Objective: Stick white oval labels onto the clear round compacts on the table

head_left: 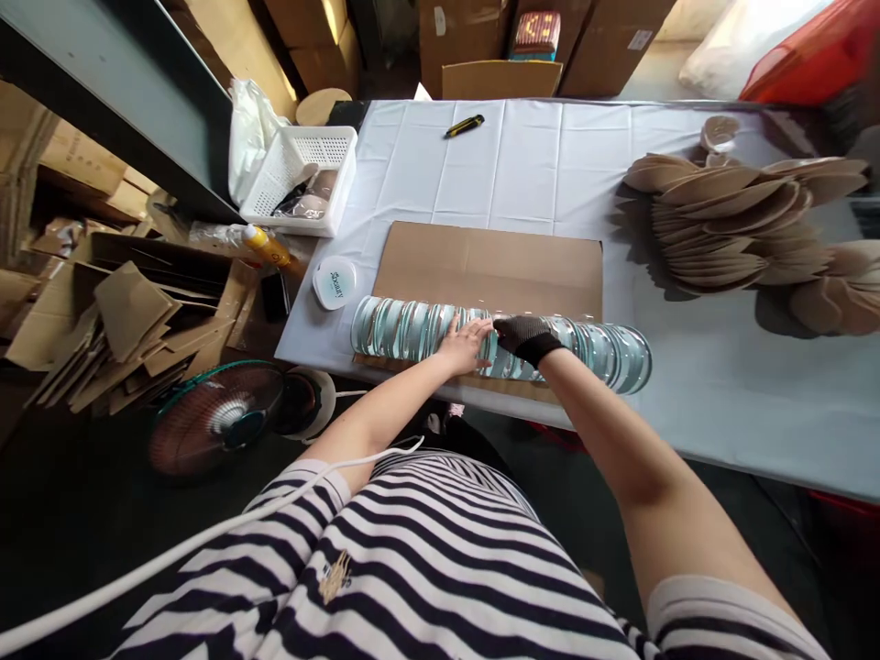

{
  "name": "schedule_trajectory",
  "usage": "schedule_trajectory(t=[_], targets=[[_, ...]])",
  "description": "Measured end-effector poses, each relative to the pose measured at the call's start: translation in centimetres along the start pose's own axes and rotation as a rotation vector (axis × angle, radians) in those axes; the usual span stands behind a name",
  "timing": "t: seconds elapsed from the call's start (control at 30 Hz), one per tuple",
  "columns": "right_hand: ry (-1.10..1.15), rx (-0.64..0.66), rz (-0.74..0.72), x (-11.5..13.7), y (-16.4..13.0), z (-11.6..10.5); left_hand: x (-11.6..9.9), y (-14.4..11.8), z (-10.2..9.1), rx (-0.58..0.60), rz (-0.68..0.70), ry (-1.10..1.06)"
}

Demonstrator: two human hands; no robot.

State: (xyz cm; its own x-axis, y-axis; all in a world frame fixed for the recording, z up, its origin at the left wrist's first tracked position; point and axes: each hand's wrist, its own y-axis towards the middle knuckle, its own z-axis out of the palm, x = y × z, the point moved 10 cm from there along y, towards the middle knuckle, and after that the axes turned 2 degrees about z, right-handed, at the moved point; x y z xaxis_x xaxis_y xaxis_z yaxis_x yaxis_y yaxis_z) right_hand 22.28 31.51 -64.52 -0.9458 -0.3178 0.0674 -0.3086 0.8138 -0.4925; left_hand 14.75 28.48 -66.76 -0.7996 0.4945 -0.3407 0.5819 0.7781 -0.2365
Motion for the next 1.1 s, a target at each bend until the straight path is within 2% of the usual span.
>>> schedule_trajectory(t=[0.07,0.13,0.23,0.3,0.33,0.37,0.43,0.53,0.6,0.63,0.7,0.77,0.8,0.87,0.93,0.97,1.03,1.1], targets=[[0.064,-0.047,0.039,0.1,-2.7,2.8,-0.2,0.0,0.0,-0.009,0.021,-0.014],[0.129,-0.05,0.075,0.6,-4.5,6.7,-0.2,0.0,0.0,-0.015,0.033,-0.018],[0.213,-0.013,0.14,1.8,-5.6,12.4,0.1,-0.1,0.1,-0.017,0.032,-0.014],[0.249,0.006,0.191,2.2,-5.9,14.6,0.3,-0.1,0.1,-0.005,0.032,-0.011],[0.264,0.002,0.2,2.3,-6.1,14.8,0.3,-0.2,0.1,0.005,0.032,-0.011],[0.277,-0.017,0.197,2.1,-6.4,14.5,0.3,-0.2,0.1,0.013,0.03,-0.01],[0.294,-0.101,0.204,0.4,-7.1,12.0,-0.3,-0.2,0.0,0.011,0.028,-0.004],[0.32,-0.241,0.337,-5.4,-7.0,6.3,-2.3,0.1,-0.4,-0.043,0.05,0.0],[0.314,-0.213,0.393,-8.7,-4.9,3.3,-3.8,0.7,-0.1,-0.052,0.045,-0.019],[0.297,-0.139,0.378,-9.5,-3.1,2.4,-4.3,1.0,0.1,-0.046,0.028,-0.031],[0.228,0.06,0.303,-9.6,0.7,1.5,-4.7,1.6,0.7,-0.031,-0.007,-0.048],[0.142,0.223,0.2,-8.5,3.3,1.0,-4.6,2.0,0.9,-0.032,-0.021,-0.054],[0.098,0.251,0.152,-7.8,3.9,0.6,-4.5,2.0,0.9,-0.033,-0.023,-0.056],[0.03,0.194,0.077,-6.5,3.5,-0.4,-4.1,2.0,1.0,-0.023,-0.031,-0.063],[0.033,0.07,0.053,-5.8,1.0,-0.5,-3.9,1.9,0.9,-0.018,-0.041,-0.072],[0.064,0.017,0.06,-5.6,-0.7,0.2,-3.8,1.9,0.9,-0.019,-0.045,-0.075],[0.16,-0.015,0.09,-5.4,-4.2,3.3,-3.8,1.8,0.9,-0.026,-0.047,-0.076],[0.224,0.016,0.117,-4.8,-6.9,7.8,-3.9,1.7,0.9,-0.037,-0.043,-0.072]])
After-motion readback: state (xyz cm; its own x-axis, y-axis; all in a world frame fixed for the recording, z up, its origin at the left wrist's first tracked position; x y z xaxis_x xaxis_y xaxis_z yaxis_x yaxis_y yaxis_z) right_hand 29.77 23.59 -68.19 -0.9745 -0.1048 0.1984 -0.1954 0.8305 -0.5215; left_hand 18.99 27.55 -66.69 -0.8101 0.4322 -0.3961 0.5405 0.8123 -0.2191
